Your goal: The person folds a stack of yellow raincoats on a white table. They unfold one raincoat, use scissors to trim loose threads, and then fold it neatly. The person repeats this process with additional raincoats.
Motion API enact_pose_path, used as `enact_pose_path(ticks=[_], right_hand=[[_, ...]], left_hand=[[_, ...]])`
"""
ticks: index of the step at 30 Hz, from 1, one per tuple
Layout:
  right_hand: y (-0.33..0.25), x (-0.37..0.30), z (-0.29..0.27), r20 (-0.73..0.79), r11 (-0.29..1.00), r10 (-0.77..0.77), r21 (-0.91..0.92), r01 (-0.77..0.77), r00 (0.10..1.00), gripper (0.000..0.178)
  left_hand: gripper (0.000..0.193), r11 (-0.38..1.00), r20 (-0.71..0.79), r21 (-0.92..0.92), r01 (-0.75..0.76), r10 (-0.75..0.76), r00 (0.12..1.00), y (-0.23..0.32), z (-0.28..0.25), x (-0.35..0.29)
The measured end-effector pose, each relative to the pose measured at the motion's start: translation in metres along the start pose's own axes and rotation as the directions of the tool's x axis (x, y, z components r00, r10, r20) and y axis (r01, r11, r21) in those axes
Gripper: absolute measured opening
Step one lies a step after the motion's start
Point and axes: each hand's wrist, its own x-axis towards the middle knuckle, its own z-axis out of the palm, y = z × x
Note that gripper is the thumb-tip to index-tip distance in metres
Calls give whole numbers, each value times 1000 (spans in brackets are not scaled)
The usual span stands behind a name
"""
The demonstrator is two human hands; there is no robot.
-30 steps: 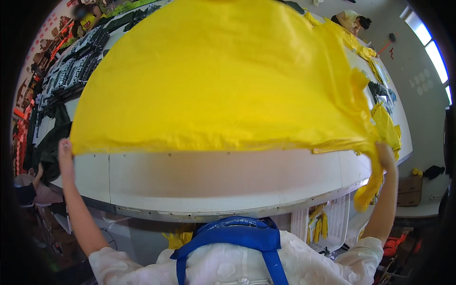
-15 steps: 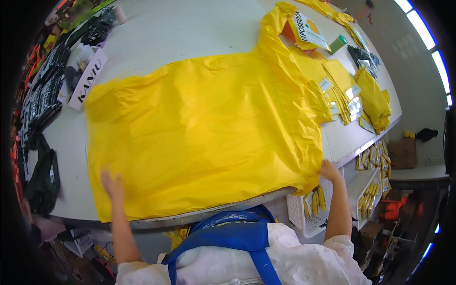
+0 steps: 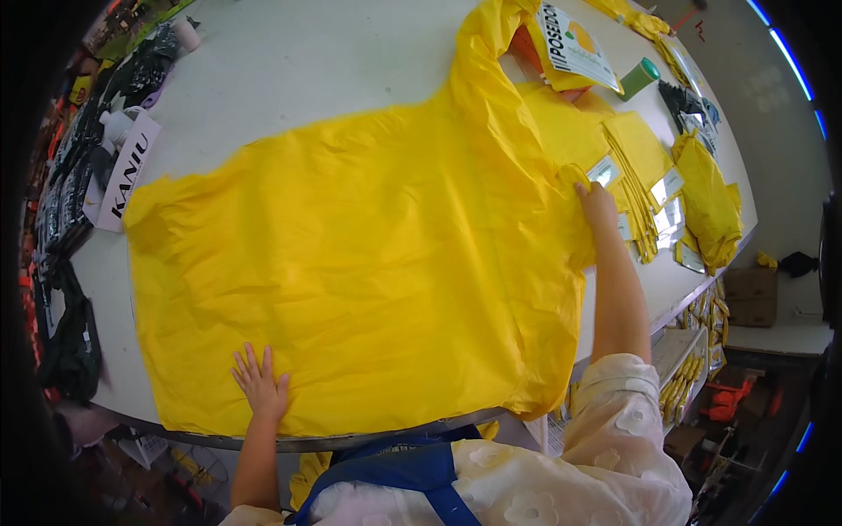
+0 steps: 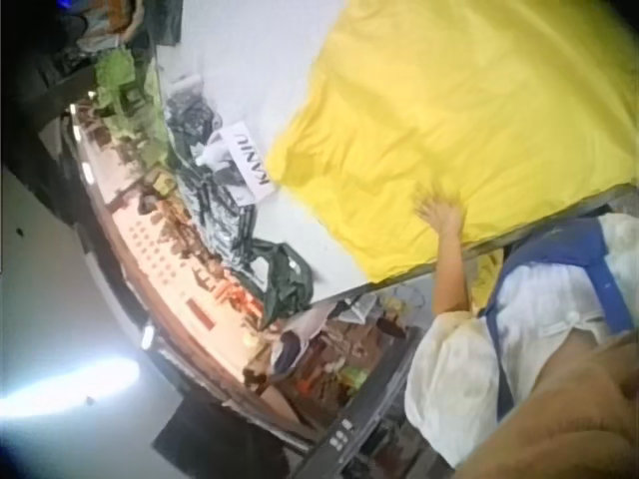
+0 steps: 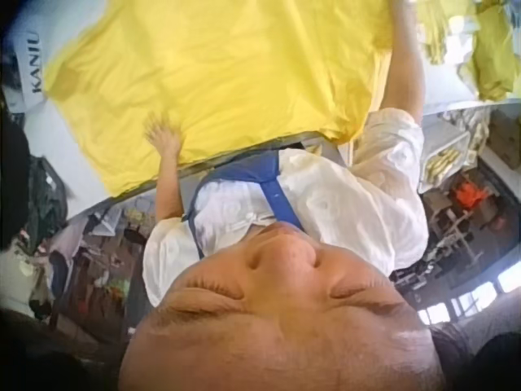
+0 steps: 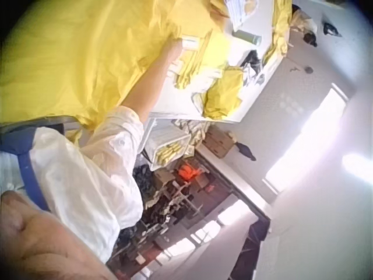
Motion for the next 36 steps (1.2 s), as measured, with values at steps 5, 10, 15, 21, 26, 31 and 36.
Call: enact_pose_path(ticks=[5,10,15,21,26,31,36], right_hand=[[51,26,0,-234,997,78,43,-70,969,38],[17,49,27,-520,917,-309,61,395,796,32],[-25,70,-9,-109,979,-136,140,150,985,33],[1,34,22,-556,929,-174,181,323,813,37],[54,-177,27,-326,942,-307,-235,238,894,52],[173,-255,74,-355,929,203,365,-65,912,49],[230,-444,185,61,168,821,925,-342,568,24]], left_hand=[[58,1000,-37,-1,-30,30,999,6,4,0],[57,997,-71,-2,-74,74,995,16,-1,8],[57,999,-52,0,-53,53,997,18,-1,12],[58,996,-86,18,-87,88,992,24,2,20],[59,998,-98,39,-58,62,993,21,12,6],[61,998,-58,29,-57,59,997,23,7,12],[67,994,-164,-18,-107,103,981,47,8,18]])
